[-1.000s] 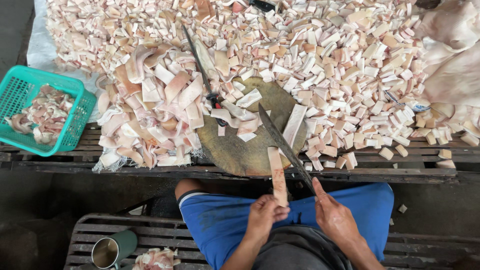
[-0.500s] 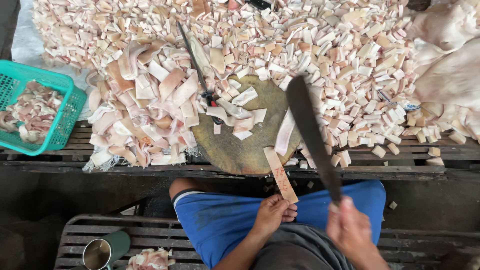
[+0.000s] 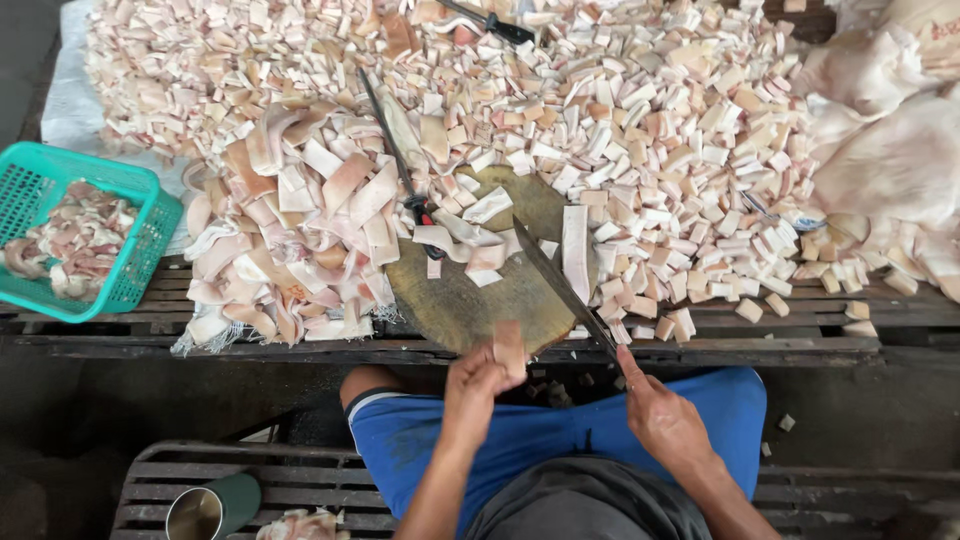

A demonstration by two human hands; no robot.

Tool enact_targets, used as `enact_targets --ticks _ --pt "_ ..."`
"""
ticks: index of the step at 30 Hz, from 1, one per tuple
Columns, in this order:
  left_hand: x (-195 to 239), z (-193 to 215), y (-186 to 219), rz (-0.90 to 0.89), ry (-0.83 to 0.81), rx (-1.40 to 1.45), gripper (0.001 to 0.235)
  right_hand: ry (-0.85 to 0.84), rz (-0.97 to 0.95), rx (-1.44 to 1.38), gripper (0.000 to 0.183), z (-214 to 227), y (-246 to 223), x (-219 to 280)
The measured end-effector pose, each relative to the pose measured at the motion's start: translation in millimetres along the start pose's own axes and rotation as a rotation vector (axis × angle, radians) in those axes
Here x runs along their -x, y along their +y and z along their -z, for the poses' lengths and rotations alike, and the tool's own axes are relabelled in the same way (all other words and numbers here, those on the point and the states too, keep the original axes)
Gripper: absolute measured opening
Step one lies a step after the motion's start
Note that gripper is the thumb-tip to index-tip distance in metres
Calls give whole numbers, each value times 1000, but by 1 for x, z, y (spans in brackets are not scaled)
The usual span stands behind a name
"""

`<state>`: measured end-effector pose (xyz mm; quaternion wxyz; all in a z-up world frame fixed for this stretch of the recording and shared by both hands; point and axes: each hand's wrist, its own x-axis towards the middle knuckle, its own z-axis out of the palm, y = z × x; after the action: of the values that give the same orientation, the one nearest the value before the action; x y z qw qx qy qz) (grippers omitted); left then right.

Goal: The person cuts strips of animal fat and skin into small cubes using a large knife on a wooden board, moving processed pieces into a basket.

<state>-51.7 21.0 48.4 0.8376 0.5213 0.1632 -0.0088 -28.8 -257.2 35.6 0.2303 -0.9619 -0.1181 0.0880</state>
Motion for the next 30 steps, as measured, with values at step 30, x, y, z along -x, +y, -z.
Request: enact_targets --ticks 30 --pt "-8 77 -13 -554 14 -1552 12 -60 184 115 71 0 -9 22"
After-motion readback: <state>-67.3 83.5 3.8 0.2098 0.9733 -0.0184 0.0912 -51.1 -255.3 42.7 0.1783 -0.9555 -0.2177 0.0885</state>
